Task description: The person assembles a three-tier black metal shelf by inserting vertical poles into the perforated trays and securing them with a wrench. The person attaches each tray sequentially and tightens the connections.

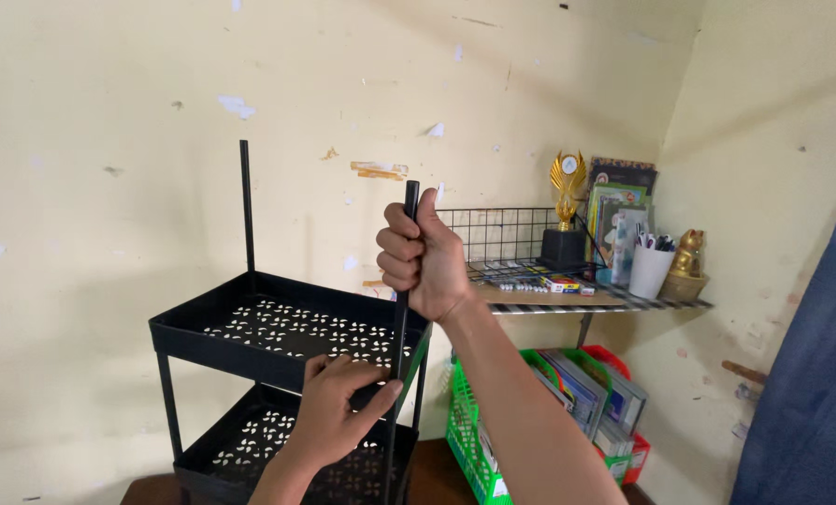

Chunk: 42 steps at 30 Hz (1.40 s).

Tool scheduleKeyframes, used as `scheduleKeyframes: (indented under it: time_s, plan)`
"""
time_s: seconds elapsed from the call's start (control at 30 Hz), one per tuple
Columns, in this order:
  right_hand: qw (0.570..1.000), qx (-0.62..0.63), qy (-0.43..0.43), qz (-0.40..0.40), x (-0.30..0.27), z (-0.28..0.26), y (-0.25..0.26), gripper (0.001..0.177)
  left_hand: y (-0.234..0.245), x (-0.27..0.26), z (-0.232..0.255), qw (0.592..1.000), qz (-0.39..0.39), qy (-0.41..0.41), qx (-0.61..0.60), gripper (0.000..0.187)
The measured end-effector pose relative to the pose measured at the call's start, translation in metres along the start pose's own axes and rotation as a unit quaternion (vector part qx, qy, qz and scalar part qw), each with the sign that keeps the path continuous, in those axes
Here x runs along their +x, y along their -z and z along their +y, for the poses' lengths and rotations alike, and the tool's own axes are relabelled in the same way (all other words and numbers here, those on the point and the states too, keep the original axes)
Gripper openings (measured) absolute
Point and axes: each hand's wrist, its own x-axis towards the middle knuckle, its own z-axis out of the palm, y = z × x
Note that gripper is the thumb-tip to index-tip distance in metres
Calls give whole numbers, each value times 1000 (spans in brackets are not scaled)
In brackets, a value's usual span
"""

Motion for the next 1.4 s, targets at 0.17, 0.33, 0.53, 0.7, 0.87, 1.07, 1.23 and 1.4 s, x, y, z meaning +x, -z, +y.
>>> scheduleKeyframes:
  time_s: [0.17,0.33,0.53,0.7,0.87,1.07,1.23,1.4]
  plan:
    - [969,-164,77,169,7,27,-16,56,1,-6,-13,1000,6,8,-10,25]
    - [780,-456,253,346,31,48,-16,66,-9,4,-22,999,38,-27,11,30]
    - [954,-186,97,214,22,26,-2,59,-14,6,-28,999,31,-22,1,31]
    - [993,-72,12,97,22,16,11,60,-15,7,-30,1000,20,-1,-15,30]
    - [999,26,9,20,20,18,12,54,-10,6,-29,999,41,-17,-13,28]
    - [995,14,31,-98,45,-18,4,50,-5,4,-29,999,29,-14,-19,30]
    - [997,-32,37,64,49,-9,-6,45,-5,5,-33,1000,21,-10,-9,34]
    - [942,-200,128,237,57,4,-11,44,-9,5,-41,1000,22,-5,-2,39]
